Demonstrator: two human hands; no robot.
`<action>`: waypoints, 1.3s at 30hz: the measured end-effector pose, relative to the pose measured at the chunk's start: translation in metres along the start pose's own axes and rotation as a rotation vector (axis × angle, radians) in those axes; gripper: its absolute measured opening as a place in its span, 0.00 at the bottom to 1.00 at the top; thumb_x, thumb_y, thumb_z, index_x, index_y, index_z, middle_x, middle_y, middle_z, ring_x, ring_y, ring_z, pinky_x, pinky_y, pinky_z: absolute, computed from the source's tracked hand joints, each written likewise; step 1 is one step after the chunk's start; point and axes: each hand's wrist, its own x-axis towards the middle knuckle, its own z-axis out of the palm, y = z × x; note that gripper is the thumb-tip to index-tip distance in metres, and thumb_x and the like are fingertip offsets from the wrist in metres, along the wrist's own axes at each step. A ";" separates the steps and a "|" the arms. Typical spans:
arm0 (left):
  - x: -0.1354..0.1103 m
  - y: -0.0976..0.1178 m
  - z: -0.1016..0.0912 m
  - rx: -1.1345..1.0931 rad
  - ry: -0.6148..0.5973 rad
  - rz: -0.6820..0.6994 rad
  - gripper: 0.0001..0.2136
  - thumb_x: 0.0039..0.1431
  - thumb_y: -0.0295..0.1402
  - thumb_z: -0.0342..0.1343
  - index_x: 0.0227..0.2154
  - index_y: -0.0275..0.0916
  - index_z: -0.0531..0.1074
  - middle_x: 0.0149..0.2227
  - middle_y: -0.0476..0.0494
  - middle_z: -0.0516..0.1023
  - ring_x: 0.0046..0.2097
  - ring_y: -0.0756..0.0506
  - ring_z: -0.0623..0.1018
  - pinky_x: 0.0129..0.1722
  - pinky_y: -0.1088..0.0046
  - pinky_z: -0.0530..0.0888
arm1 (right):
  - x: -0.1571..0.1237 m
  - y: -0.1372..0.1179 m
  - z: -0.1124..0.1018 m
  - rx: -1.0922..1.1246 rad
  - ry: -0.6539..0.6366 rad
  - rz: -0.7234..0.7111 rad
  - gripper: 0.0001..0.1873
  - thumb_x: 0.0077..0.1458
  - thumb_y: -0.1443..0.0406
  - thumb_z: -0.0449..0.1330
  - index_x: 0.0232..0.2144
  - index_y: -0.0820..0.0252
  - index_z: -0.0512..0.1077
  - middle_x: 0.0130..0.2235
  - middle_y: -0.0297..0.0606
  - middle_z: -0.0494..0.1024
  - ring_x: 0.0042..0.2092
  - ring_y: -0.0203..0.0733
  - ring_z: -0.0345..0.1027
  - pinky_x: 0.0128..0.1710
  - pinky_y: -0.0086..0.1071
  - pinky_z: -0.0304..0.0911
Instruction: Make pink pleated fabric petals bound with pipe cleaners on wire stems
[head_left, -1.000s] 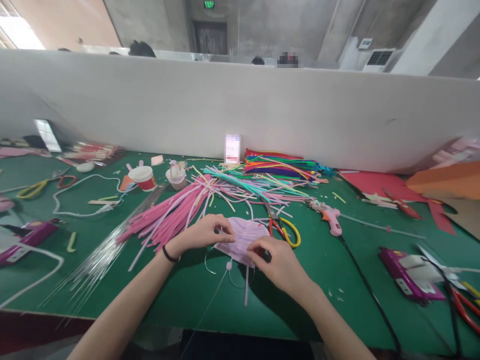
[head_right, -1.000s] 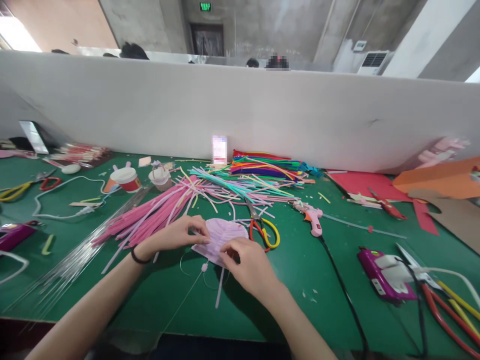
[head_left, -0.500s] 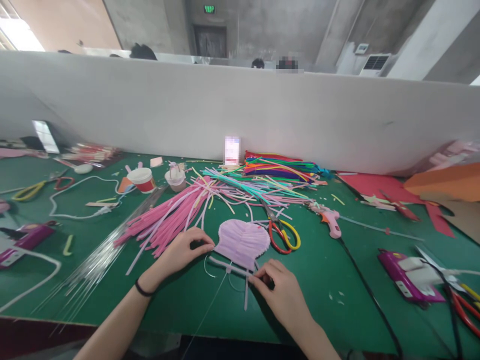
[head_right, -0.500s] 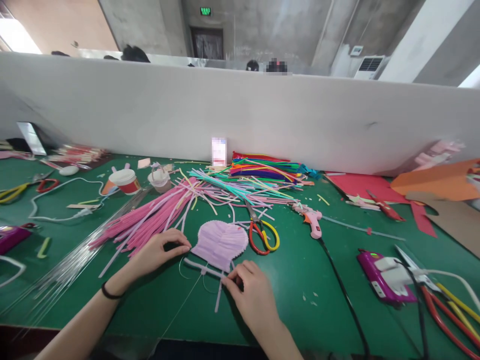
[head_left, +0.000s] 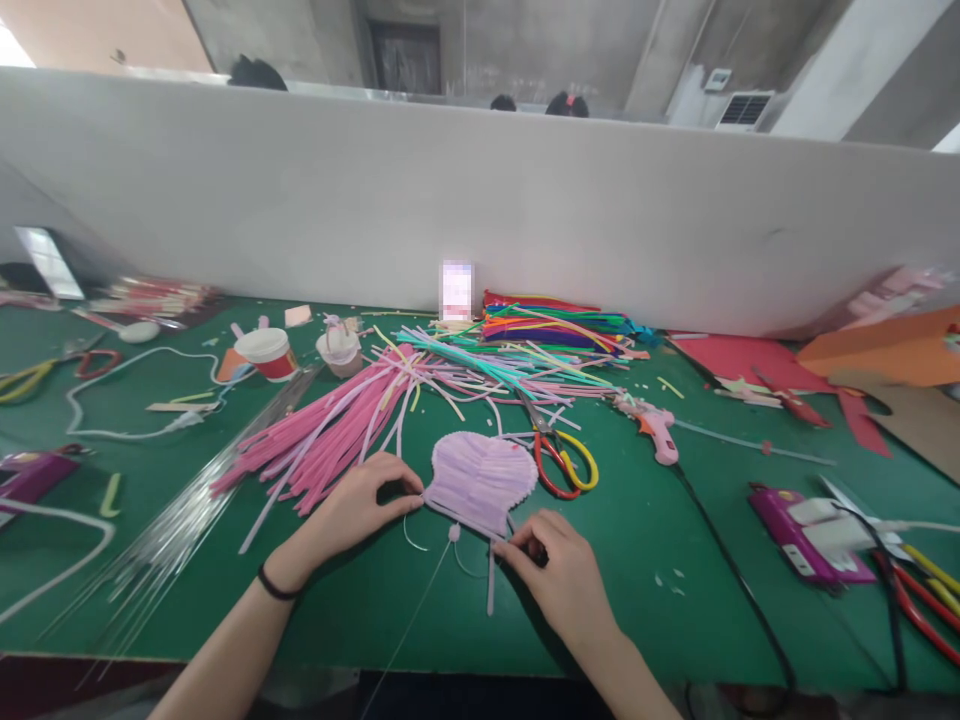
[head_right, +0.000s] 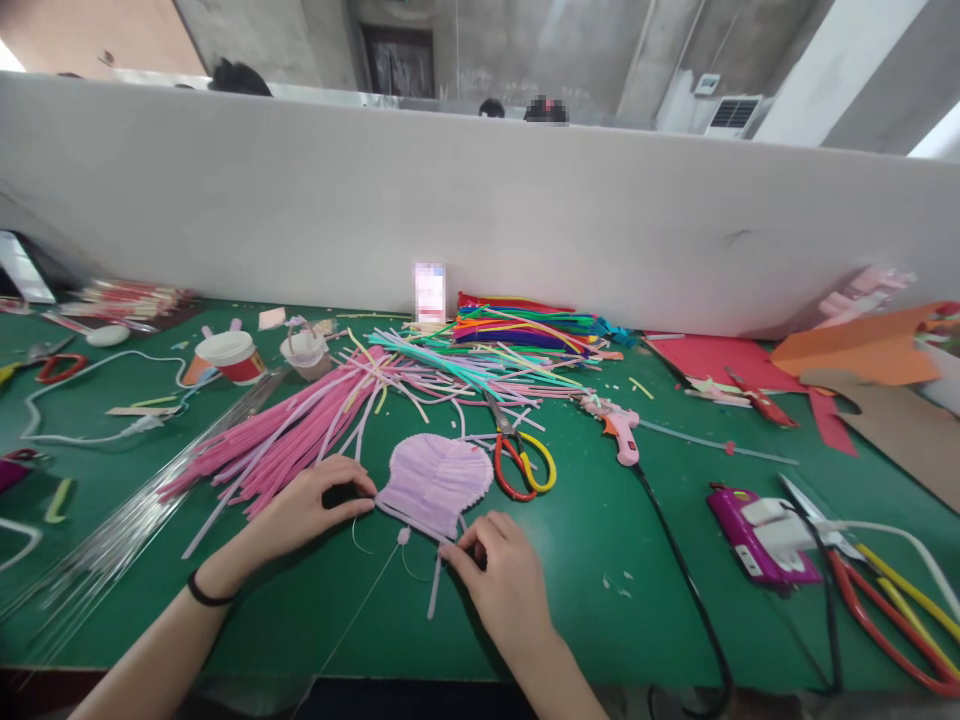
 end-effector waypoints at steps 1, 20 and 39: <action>0.000 0.000 0.000 0.000 -0.001 0.006 0.10 0.57 0.42 0.55 0.33 0.43 0.76 0.37 0.46 0.77 0.43 0.44 0.73 0.45 0.67 0.69 | 0.000 0.000 0.000 -0.002 0.000 0.003 0.16 0.54 0.54 0.61 0.22 0.57 0.69 0.25 0.32 0.68 0.29 0.38 0.63 0.29 0.30 0.56; 0.001 -0.006 0.005 0.006 0.000 -0.028 0.10 0.59 0.41 0.53 0.30 0.43 0.76 0.37 0.46 0.78 0.47 0.43 0.72 0.47 0.69 0.68 | -0.002 -0.002 -0.013 0.065 0.038 -0.038 0.13 0.60 0.57 0.54 0.26 0.56 0.66 0.28 0.33 0.69 0.29 0.37 0.63 0.30 0.29 0.58; 0.013 0.017 0.012 -0.597 0.251 -0.376 0.22 0.53 0.46 0.56 0.46 0.39 0.67 0.49 0.37 0.74 0.45 0.41 0.76 0.41 0.67 0.71 | 0.047 0.020 -0.037 0.218 0.328 0.243 0.17 0.61 0.49 0.45 0.34 0.55 0.58 0.27 0.37 0.79 0.27 0.42 0.74 0.27 0.31 0.66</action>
